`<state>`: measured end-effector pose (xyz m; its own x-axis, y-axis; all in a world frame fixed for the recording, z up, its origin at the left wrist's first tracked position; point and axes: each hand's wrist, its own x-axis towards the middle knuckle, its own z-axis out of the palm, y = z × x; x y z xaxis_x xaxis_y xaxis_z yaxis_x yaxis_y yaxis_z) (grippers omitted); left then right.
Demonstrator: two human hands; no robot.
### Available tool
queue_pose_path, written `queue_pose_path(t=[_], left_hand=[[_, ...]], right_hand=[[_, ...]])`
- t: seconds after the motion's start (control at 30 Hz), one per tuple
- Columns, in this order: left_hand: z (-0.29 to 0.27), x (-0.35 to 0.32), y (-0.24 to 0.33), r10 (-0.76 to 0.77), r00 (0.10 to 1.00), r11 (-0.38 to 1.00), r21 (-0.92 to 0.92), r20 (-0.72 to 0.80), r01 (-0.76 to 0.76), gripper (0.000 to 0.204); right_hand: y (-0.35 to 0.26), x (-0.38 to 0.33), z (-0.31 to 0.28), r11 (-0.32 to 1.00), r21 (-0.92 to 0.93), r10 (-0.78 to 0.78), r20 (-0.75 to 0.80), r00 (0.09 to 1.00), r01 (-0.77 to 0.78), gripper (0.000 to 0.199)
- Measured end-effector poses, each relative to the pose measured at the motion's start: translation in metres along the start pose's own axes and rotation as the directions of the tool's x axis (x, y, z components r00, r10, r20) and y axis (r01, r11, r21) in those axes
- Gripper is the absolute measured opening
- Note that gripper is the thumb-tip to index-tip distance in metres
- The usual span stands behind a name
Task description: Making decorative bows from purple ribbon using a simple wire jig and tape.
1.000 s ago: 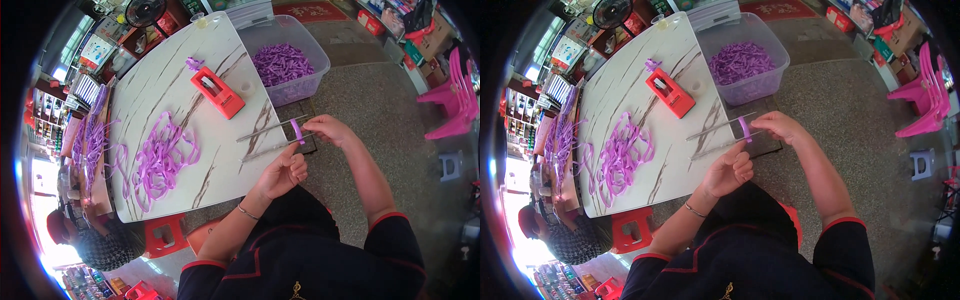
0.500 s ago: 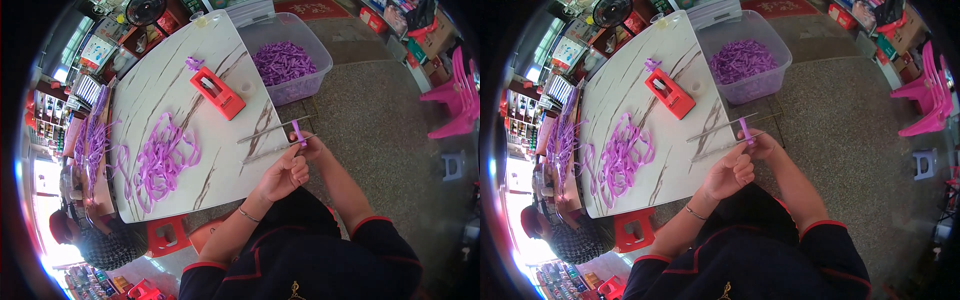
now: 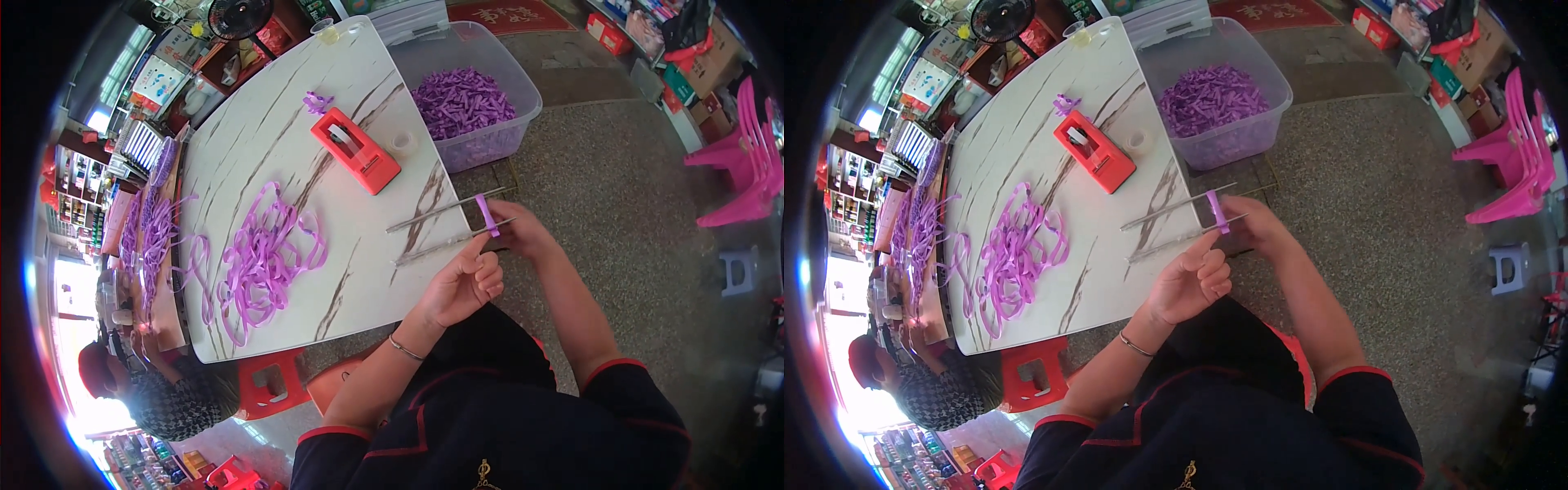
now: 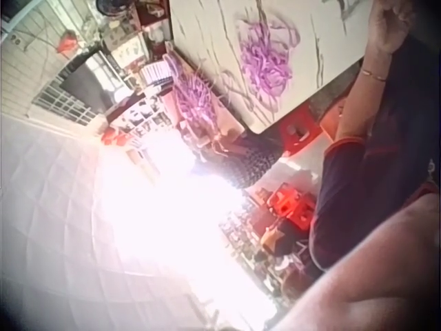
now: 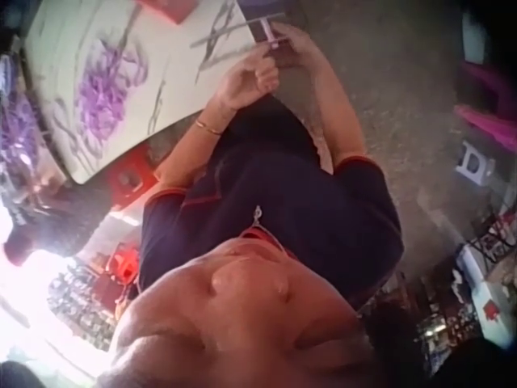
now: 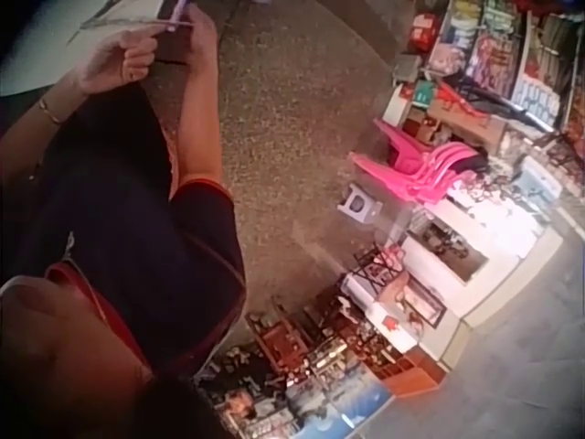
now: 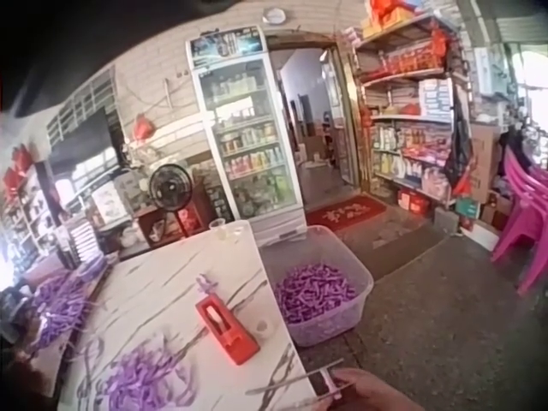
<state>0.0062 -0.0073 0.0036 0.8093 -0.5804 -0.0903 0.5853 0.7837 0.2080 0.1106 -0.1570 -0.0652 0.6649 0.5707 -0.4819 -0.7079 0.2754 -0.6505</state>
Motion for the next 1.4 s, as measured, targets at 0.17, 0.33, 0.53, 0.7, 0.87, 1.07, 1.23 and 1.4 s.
queue_pose_path(t=[0.17,0.33,0.53,0.7,0.87,1.07,1.23,1.4], left_hand=[[-0.001,-0.001,0.000,0.011,1.000,1.000,0.013,-0.005,-0.011,0.043],[0.002,-0.001,0.001,0.004,1.000,0.999,0.036,0.012,-0.005,0.045],[0.004,-0.001,-0.001,0.021,0.998,0.998,0.064,-0.053,-0.018,0.045],[0.004,-0.002,0.000,0.020,0.999,0.999,0.034,-0.043,-0.019,0.046],[0.001,0.000,0.000,-0.004,1.000,1.000,0.018,-0.007,0.004,0.048],[-0.002,0.000,0.001,-0.006,1.000,1.000,-0.015,0.016,0.006,0.053],[-0.002,-0.001,0.003,-0.020,0.999,1.000,-0.010,0.026,0.020,0.056],[0.002,0.001,-0.001,0.002,1.000,1.000,0.001,0.007,-0.002,0.057]], right_hand=[[-0.038,-0.054,0.038,0.521,-0.819,-0.654,-0.201,0.729,0.241,0.027],[-0.043,-0.077,0.086,0.019,-0.995,-0.755,0.050,0.654,0.097,0.023],[-0.045,-0.056,0.053,0.209,-0.968,-0.643,-0.031,0.765,0.136,0.020],[-0.046,-0.030,0.014,0.657,-0.733,-0.262,0.000,0.965,0.178,0.021],[-0.027,-0.004,-0.015,0.960,-0.278,0.064,0.068,0.996,-0.042,0.020],[0.022,0.011,-0.003,0.961,0.251,0.057,0.243,0.968,-0.119,0.022],[0.071,0.047,-0.010,0.883,0.466,-0.182,0.455,0.872,-0.059,0.024],[0.062,0.043,0.002,0.864,0.499,-0.280,0.379,0.882,0.059,0.019]])
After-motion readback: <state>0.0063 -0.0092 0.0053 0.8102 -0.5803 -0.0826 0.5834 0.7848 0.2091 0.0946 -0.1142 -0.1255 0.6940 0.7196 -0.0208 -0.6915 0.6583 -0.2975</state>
